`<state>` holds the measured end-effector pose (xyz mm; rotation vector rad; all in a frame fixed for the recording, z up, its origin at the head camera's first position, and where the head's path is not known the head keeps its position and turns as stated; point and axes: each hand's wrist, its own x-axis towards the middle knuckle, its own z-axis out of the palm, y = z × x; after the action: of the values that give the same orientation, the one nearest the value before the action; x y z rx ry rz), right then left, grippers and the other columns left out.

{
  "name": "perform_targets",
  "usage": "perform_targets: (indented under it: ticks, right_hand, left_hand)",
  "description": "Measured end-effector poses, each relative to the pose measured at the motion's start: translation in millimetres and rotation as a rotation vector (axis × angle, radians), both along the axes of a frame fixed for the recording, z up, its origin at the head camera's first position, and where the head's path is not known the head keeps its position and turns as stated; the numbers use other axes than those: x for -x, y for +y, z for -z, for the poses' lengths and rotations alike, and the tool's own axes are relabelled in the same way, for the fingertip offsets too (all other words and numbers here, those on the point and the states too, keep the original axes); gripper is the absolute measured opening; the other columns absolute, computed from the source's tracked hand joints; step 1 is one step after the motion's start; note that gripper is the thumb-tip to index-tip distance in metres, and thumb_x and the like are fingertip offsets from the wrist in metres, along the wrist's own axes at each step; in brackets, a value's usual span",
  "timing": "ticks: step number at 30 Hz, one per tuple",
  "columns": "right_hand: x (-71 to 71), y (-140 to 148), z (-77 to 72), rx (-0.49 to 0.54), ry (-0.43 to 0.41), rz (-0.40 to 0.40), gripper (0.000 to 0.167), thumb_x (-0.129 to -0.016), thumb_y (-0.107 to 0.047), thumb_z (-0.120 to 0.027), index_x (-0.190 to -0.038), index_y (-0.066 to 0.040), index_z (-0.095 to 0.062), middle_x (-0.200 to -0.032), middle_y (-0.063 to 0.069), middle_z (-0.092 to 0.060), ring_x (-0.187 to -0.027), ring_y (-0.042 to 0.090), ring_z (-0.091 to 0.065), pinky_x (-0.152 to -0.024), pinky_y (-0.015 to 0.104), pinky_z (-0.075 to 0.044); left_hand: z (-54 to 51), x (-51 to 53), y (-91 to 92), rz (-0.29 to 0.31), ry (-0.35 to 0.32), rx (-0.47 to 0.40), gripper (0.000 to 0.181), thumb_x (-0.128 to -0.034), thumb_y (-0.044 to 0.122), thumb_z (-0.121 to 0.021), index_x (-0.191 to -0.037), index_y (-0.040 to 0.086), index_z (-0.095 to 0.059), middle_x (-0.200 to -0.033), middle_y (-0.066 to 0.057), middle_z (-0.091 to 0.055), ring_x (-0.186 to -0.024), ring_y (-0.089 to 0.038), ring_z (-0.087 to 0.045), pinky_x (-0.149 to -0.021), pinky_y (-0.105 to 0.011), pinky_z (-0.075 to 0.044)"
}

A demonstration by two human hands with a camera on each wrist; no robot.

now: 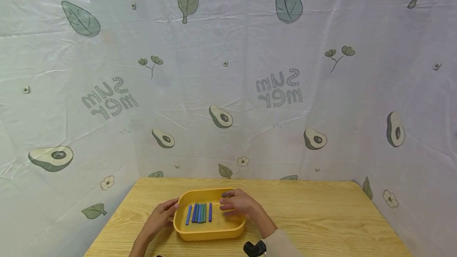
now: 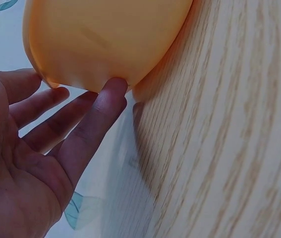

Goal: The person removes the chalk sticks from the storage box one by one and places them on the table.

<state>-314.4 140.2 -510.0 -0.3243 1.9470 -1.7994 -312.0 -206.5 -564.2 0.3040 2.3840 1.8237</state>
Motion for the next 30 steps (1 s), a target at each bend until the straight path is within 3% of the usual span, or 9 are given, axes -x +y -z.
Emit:
perform_targets:
  ticks: [13,21,30]
  right_hand:
    - [6.4,-11.1,12.3,-0.020,-0.015,0.026,0.061,-0.109,-0.014,-0.062,-0.154,0.020,-0.040,-0.153,0.038,-0.052,-0.134,0.047,-0.063,-0.099,0.051,-0.062]
    - [4.2,-21.7,11.8,-0.050,0.040,0.147,0.056,-0.105,-0.012,-0.068,-0.147,0.020,-0.049,-0.140,0.036,-0.063,-0.123,0.045,-0.071,-0.088,0.048,-0.066]
    - [5.4,-28.8,13.1,-0.090,0.044,0.187,0.053,-0.102,-0.009,-0.071,-0.142,0.021,-0.053,-0.132,0.034,-0.068,-0.115,0.043,-0.074,-0.084,0.047,-0.067]
  left_hand:
    - [2.8,1.8,-1.3,0.020,0.025,0.016,0.056,-0.1127,0.034,-0.057,-0.155,-0.001,-0.054,-0.154,-0.031,-0.056,-0.117,-0.034,-0.074,-0.083,-0.041,-0.067]
    - [2.0,1.5,-0.4,-0.024,0.029,0.031,0.052,-0.1122,0.033,-0.058,-0.153,0.000,-0.058,-0.152,-0.028,-0.059,-0.117,-0.031,-0.074,-0.083,-0.038,-0.066]
    - [-0.1,0.1,-0.2,0.009,-0.005,-0.015,0.053,-0.1132,0.031,-0.056,-0.156,-0.002,-0.054,-0.154,-0.032,-0.056,-0.119,-0.034,-0.074,-0.081,-0.042,-0.067]
